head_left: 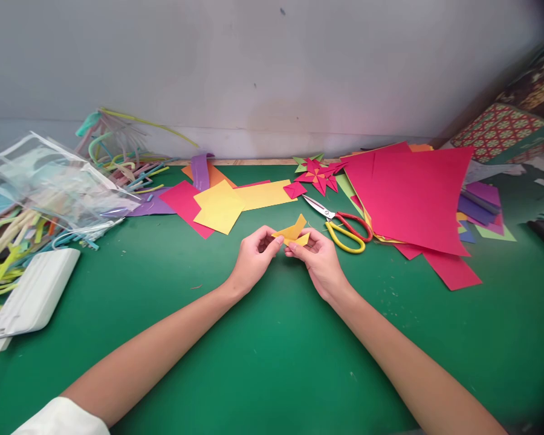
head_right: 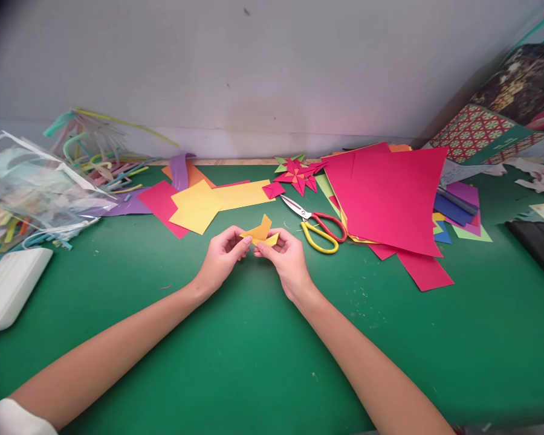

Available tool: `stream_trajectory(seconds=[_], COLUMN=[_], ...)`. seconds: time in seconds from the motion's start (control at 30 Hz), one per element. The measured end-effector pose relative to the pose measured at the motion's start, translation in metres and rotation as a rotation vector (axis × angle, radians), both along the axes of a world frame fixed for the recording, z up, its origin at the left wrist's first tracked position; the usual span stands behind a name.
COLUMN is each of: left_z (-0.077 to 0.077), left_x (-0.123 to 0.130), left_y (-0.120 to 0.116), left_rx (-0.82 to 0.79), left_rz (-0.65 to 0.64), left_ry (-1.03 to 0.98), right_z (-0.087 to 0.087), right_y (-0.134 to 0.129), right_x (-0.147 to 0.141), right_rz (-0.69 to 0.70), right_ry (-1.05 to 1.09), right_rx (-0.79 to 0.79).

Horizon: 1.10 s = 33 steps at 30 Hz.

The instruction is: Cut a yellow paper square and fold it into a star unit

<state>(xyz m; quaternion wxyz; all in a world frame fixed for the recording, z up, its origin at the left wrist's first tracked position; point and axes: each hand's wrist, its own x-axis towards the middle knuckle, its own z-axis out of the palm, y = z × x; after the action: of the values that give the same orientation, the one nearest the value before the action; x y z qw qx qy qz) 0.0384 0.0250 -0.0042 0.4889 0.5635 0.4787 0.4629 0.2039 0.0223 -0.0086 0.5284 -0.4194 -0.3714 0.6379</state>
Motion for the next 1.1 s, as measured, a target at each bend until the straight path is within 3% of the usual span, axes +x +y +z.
stream_trajectory(seconds=[1.1], left_z=[-0.0055], left_x=[-0.0019], left_y=[0.0015], left_rx=[-0.036], left_rz=[0.025], left_ry=[-0.057], right_z=[0.0026], right_y=[0.0022], right_x=[0.0075], right_rz=[-0.009], right_ry=[0.001], right_rx=[-0.028])
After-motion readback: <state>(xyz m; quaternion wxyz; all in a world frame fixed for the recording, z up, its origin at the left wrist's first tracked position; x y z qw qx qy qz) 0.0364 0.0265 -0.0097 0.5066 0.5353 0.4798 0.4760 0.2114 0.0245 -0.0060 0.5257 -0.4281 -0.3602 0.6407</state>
